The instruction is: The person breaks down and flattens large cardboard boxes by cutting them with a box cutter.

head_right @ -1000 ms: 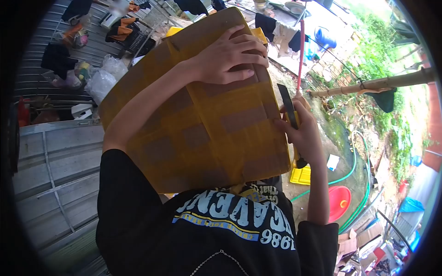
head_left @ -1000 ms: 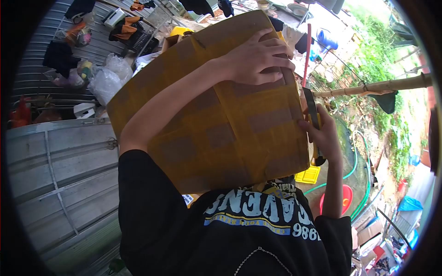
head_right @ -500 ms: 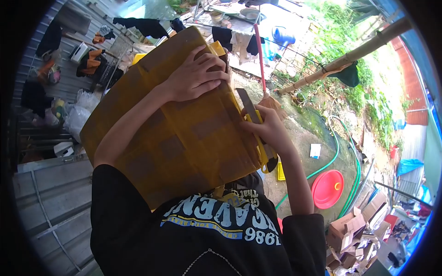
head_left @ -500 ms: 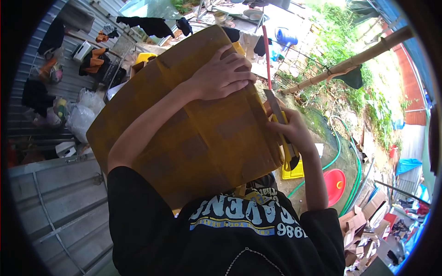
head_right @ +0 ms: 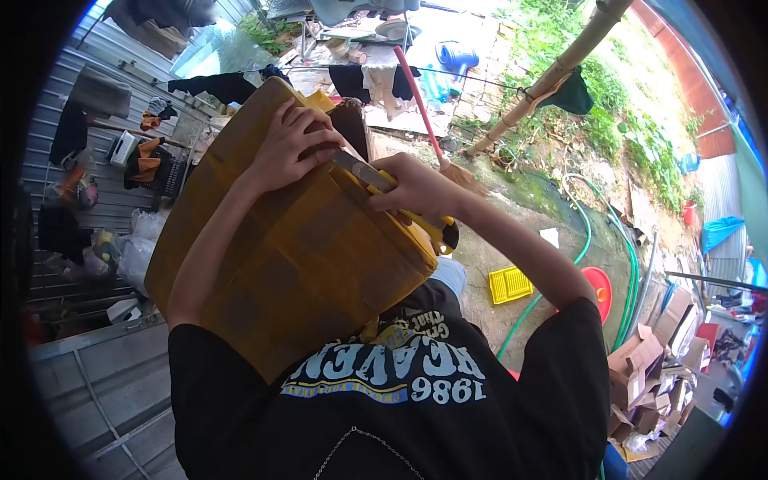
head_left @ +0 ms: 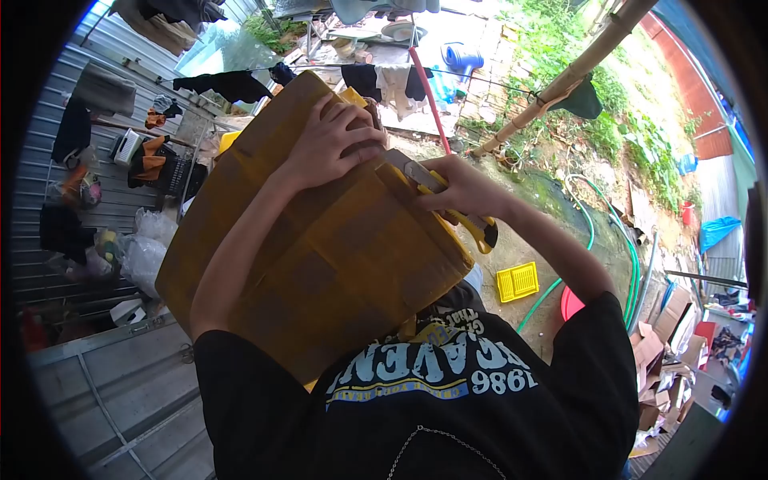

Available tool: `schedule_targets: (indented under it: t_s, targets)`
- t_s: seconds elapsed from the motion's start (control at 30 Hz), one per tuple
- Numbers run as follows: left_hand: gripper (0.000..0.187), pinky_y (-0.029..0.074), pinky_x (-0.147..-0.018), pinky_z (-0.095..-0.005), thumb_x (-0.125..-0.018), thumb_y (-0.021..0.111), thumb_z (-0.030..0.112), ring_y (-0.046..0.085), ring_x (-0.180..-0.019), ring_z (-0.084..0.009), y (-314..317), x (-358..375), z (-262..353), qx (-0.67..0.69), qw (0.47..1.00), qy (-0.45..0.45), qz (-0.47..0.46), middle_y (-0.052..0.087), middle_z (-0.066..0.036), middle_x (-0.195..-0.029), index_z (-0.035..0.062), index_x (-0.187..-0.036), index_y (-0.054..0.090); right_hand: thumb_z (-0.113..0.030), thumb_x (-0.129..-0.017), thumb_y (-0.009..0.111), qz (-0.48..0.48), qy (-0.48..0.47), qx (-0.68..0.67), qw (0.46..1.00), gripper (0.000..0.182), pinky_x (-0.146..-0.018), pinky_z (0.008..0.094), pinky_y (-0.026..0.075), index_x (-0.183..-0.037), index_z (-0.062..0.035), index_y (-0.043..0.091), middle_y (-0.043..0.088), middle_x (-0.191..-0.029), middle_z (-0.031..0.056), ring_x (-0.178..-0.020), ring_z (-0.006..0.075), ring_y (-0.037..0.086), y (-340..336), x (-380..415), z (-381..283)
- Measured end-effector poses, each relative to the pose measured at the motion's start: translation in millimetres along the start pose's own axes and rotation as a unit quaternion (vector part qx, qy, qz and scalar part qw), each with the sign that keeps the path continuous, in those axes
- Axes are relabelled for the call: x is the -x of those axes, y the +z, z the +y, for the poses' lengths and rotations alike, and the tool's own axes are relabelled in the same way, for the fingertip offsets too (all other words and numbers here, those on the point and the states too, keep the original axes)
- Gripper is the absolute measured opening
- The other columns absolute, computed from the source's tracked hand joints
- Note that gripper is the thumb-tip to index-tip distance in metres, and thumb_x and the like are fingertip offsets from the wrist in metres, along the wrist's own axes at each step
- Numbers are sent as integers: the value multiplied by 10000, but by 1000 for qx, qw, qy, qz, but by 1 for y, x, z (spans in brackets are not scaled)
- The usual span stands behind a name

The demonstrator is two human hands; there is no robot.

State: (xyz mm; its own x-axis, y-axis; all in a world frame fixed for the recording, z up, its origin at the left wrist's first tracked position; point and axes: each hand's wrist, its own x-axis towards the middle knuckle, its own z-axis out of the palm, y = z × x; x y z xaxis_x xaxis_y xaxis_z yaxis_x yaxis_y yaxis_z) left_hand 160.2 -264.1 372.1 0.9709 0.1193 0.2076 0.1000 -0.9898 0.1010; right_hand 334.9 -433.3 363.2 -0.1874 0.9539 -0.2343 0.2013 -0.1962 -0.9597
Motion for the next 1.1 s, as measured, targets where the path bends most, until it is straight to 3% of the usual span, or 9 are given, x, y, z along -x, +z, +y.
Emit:
schedule_targets:
  t_s: [0.2, 0.3, 0.47, 0.7, 0.8, 0.83, 0.87, 0.93, 1.1]
  targets:
    - [355, 115, -1017, -524, -784, 562, 281, 351, -1150, -219, -7, 12, 9, -24, 999, -9, -23, 388, -57, -1140, 221, -1127, 487, -131, -732, 615, -14, -10, -7, 1000, 228, -477, 208, 433, -897, 8, 543, 557, -715, 31, -553, 66, 525, -8, -2, 8]
    - [585, 97, -1010, -563, -736, 610, 332, 240, -1241, -259, -13, 13, 7, -45, 992, -23, -115, 314, -110, -1242, 171, -1247, 373, -143, -726, 625, -21, 7, -29, 999, 277, -473, 220, 443, -924, 27, 531, 557, -741, 54, -557, 83, 533, -1, 1, 12]
    - [892, 258, -967, -548, -622, 685, 407, 134, -1282, -341, -23, -6, 17, -155, 960, -81, -217, 114, -205, -1372, -2, -1292, 261, -191, -719, 666, 58, 47, -69, 995, 325, -483, 207, 390, -948, -4, 534, 524, -708, 12, -555, 58, 485, 16, 6, 18]
    - [713, 436, -853, -355, -670, 643, 279, 454, -1084, -362, -40, 5, 23, -117, 982, -115, -95, 410, -280, -1191, -87, -1204, 344, -219, -768, 622, -41, -6, 22, 999, 204, -430, 232, 412, -843, -40, 558, 543, -629, -8, -462, 70, 486, -22, -3, 21]
    - [629, 443, -833, -368, -711, 607, 221, 513, -998, -365, -36, 8, 16, -103, 982, -121, -100, 445, -290, -1147, -88, -1198, 354, -296, -767, 555, 196, -151, 187, 951, 279, -586, 358, 472, -810, -24, 601, 600, -698, 158, -584, 262, 587, -88, -80, 18]
    - [634, 442, -824, -375, -715, 608, 214, 514, -990, -364, -36, 9, 10, -115, 981, -118, -105, 434, -278, -1169, -66, -1220, 346, -310, -742, 594, 226, -90, 283, 928, 295, -562, 350, 483, -813, -23, 600, 604, -700, 148, -611, 239, 606, -113, -107, -18]
    - [641, 440, -816, -382, -719, 610, 208, 514, -983, -363, -35, 8, 6, -128, 979, -114, -112, 423, -266, -1190, -45, -1242, 338, -304, -727, 618, 225, -110, 170, 953, 281, -546, 342, 494, -836, -45, 607, 607, -727, 138, -621, 217, 615, -136, -139, -44]
    - [524, 440, -846, -349, -755, 570, 188, 549, -937, -342, -38, 1, 3, -116, 981, -77, -132, 483, -247, -1129, -52, -1185, 392, -314, -714, 634, 313, -281, 69, 905, 270, -567, 328, 501, -839, -75, 612, 611, -754, 123, -647, 204, 614, -136, -149, -90]
    - [468, 472, -754, -361, -770, 569, 200, 548, -933, -335, -28, -20, 26, -86, 972, -119, -184, 495, -247, -1113, -40, -1152, 443, -319, -723, 617, 335, -290, 295, 847, 331, -591, 326, 489, -942, -79, 557, 603, -799, 133, -687, 210, 603, -64, -156, -136]
